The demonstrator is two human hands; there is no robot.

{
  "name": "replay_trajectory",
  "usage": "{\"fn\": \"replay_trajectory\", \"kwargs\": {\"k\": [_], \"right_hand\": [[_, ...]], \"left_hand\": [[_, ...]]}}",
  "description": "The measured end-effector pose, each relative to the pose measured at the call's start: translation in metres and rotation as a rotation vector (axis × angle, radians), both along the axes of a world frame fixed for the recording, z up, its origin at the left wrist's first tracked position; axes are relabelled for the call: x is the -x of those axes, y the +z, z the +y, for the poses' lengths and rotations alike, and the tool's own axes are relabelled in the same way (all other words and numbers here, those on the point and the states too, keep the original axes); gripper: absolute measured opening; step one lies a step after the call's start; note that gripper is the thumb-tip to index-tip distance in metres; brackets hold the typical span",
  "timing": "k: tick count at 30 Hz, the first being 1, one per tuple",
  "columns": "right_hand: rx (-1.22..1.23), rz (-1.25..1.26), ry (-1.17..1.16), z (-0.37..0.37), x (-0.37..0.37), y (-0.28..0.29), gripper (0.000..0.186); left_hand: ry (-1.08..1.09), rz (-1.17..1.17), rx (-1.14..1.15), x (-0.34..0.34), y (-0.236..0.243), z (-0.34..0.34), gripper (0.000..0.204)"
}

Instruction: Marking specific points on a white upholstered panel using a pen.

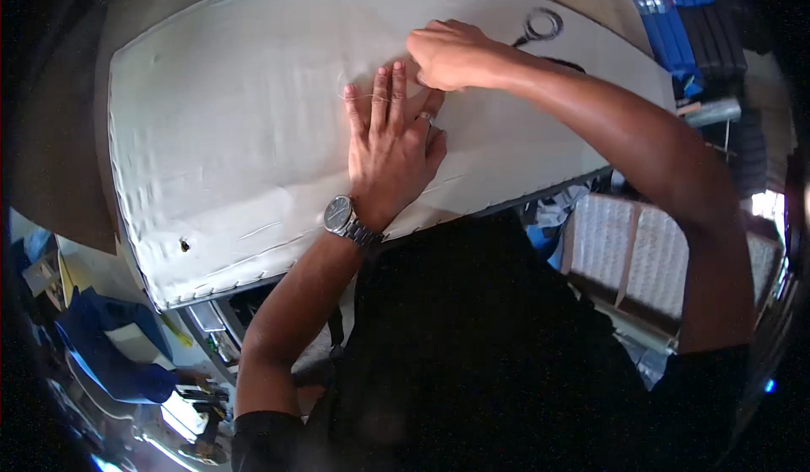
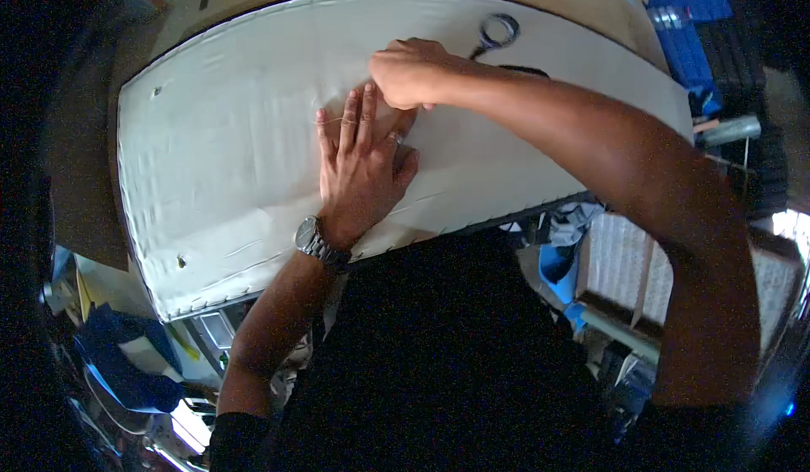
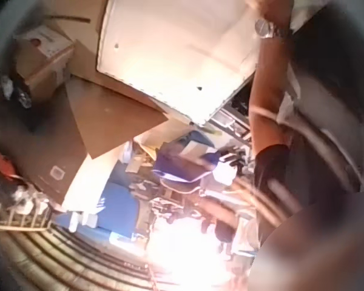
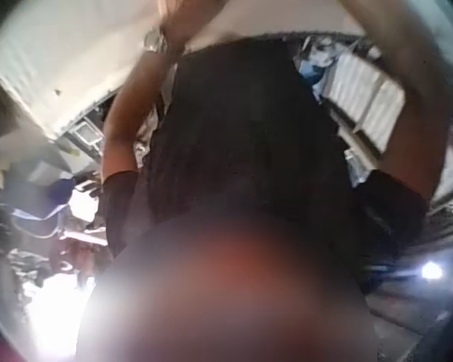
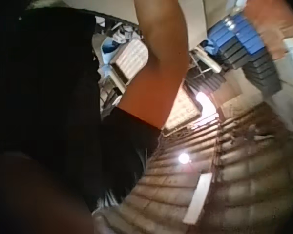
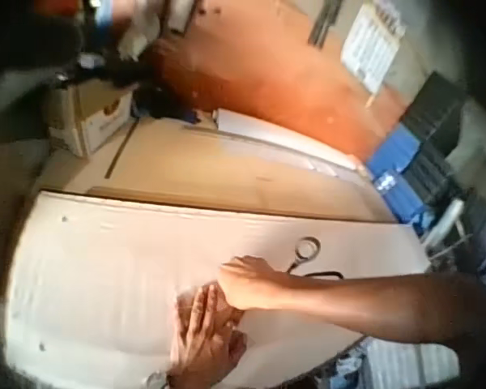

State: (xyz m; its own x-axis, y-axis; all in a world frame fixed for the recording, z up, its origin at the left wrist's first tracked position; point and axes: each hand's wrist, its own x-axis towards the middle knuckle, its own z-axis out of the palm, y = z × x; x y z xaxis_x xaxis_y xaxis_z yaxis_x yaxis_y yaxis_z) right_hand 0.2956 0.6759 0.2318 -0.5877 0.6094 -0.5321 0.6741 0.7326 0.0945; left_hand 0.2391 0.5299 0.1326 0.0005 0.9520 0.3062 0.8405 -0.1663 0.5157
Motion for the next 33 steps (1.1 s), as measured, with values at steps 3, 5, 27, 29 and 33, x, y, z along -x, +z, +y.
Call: {"fn": "replay_trajectory", "kwargs": {"k": [3, 5, 27, 29, 33], "right_hand": [[0.168, -0.134, -0.182, 0.012, -0.009, 0.012, 0.029], [0.215, -0.083, -0.226, 0.016, -0.02, 0.008, 0.029], [-0.068, 0.827, -0.676, -0.059, -0.067, -0.058, 0.031], [-0.074, 0.828, -0.757, -0.061, -0.059, -0.05, 0.034], [-0.13, 0.793, -0.641, -0.056, -0.059, -0.054, 0.034]], "left_hand": [[-0.007, -0.002, 0.014, -0.002, 0.003, 0.002, 0.053], [-0.018, 0.004, 0.012, -0.001, 0.003, 0.002, 0.054], [-0.021, -0.083, 0.054, 0.007, 0.01, 0.003, 0.048], [-0.013, -0.074, 0.068, 0.008, 0.01, 0.003, 0.047], [-0.055, -0.06, 0.08, 0.008, 0.011, 0.003, 0.046]]}}
